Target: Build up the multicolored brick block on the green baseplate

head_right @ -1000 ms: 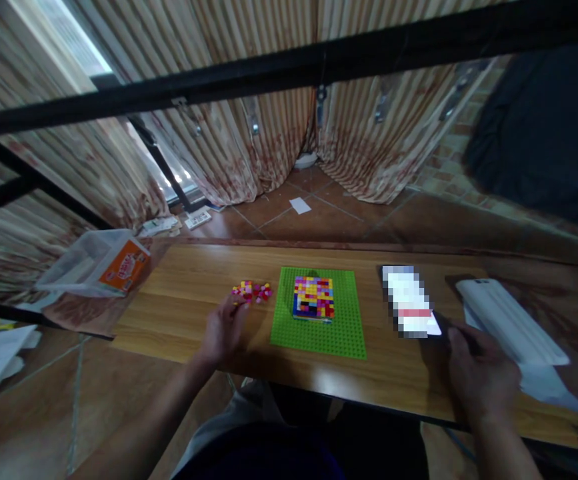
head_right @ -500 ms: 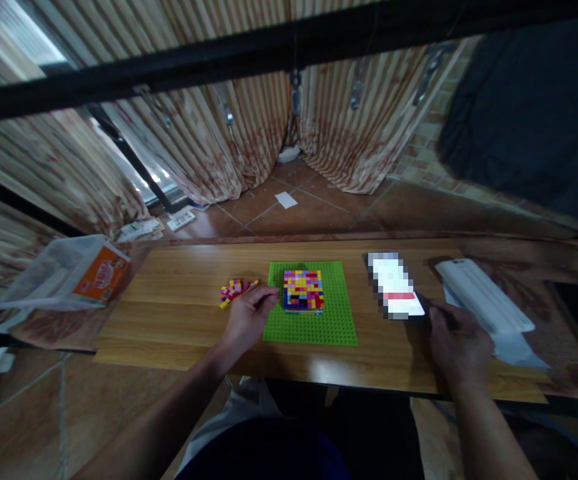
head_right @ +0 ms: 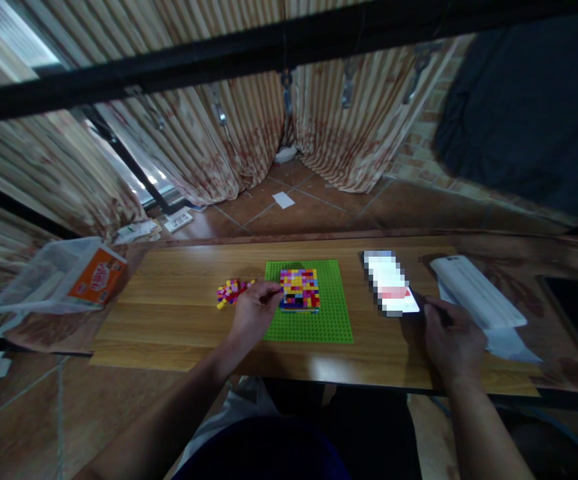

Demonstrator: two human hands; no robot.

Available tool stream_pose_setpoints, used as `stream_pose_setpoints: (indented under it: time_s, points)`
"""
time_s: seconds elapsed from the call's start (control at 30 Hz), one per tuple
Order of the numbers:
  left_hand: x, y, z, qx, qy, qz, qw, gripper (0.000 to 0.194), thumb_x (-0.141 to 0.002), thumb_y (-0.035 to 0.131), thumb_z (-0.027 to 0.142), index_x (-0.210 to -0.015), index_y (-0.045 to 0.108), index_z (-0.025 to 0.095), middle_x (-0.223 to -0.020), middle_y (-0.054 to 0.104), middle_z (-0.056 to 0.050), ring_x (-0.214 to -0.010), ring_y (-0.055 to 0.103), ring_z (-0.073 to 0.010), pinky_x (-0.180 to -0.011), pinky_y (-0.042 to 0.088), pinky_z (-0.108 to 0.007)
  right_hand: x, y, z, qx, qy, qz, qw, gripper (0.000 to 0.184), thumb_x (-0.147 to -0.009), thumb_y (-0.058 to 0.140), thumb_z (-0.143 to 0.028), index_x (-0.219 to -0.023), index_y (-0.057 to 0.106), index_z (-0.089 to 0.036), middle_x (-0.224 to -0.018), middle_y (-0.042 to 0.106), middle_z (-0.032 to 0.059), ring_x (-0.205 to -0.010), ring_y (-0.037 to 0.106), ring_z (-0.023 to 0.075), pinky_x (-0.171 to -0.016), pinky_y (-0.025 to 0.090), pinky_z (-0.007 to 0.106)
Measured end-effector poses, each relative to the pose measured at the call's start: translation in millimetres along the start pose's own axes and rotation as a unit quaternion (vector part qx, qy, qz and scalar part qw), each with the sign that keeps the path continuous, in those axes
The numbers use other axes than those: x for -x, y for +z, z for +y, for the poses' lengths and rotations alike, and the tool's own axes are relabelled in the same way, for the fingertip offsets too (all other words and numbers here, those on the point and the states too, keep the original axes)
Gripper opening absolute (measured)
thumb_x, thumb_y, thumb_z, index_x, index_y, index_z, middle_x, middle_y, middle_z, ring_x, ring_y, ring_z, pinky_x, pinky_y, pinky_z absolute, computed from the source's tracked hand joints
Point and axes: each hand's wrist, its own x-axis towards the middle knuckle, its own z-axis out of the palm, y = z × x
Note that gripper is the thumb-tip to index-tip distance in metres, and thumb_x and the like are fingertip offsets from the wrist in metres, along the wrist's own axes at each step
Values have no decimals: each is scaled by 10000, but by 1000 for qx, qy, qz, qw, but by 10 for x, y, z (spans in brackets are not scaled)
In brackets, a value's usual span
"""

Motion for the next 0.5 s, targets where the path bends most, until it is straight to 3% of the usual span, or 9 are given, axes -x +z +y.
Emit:
stream_pose_setpoints:
  time_s: [0.13,0.33,0.5]
  points:
    - [-54,42,-70,128,-62,-6,990,46,-728,678,183,-769,656,178,-745,666,0,-702,611,-119,-673,482,-241,-13,7,20,5,12,-5,1000,401,-814,494,-390,-1037,717,-143,-1063,698,137,-992,620,262,-877,443,343]
    - [-151,-1,-138,261,-167,-53,949,274,-575,801,240,-778,640,150,-694,629,24,-614,564,-85,-595,447,-216,-5,8,33,15,-16,-10,1000,404,-834,479,-382,-1046,709,-126,-1048,693,145,-975,624,257,-872,446,343]
    - [-159,-12,-117,323,-216,-82,918,374,-521,839,267,-810,633,148,-670,602,38,-557,531,-66,-542,409,-206,15,-6,-16,28,-13,-14,999,397,-845,470,-377,-1055,706,-138,-1075,690,142,-987,627,268,-866,452,356]
